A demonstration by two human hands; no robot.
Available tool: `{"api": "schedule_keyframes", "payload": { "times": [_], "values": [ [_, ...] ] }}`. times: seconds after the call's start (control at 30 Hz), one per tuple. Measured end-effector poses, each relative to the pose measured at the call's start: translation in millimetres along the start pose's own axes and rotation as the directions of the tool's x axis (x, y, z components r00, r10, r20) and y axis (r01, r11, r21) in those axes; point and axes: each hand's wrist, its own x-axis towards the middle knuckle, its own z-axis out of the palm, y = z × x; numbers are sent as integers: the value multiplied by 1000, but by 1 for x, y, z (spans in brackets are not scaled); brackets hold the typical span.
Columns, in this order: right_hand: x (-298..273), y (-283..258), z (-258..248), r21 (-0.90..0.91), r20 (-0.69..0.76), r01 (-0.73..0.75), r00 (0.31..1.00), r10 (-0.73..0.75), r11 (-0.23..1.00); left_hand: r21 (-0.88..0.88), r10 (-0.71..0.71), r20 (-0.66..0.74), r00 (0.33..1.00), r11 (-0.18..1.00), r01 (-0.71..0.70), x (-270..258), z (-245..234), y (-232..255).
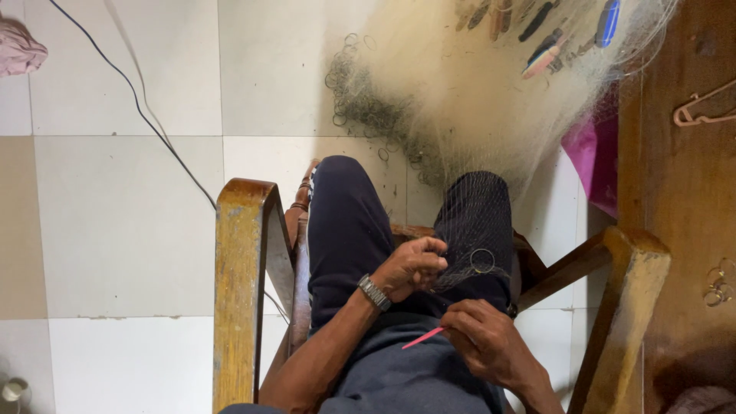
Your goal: Repairing a fine-mesh fishing net using a shuttle
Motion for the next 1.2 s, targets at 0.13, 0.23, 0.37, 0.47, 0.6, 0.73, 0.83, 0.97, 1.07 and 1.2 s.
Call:
{"api": "schedule_keyframes", "payload": {
  "times": [0.13, 0.23, 0.37, 0.47, 0.6, 0.73, 0.83, 0.97, 1.07, 1.2],
  "values": [
    [1, -2, -3, 0, -2, 9, 1000, -9, 1000, 175, -13, -16, 1000, 984, 16, 2, 4, 6],
    [4, -6, -6, 11, -22, 29, 999, -29, 1000, 186, 15, -14, 1000, 982, -12, 3, 5, 4],
    [2, -2, -5, 23, -25, 45, 999, -44, 999, 258, 98, -52, 994, 963, -81, 2, 6, -2],
    [-1, 0, -4, 27, -24, 48, 999, -48, 998, 267, 138, -38, 990, 956, -123, -1, 8, -6],
    [-6, 3, 1, 37, -47, 57, 997, -55, 998, 228, 178, -63, 982, 961, -159, -3, 13, -8],
    [-3, -4, 6, 77, -31, 63, 998, -61, 995, 273, 206, -69, 976, 945, -180, -1, 18, -12],
    [2, -13, 9, 125, -26, 99, 995, -96, 987, 376, 246, -68, 967, 904, -204, -4, 24, -12],
    [8, -24, 13, 203, -48, 126, 992, -119, 971, 444, 277, -37, 960, 865, -233, -7, 24, -13],
    [14, -30, 15, 233, -66, 152, 988, -141, 960, 472, 295, -6, 956, 843, -257, -7, 22, -15],
    [23, -38, 20, 227, -129, 212, 974, -187, 950, 581, 328, 22, 944, 764, -279, -8, 17, -18]
  ]
}}
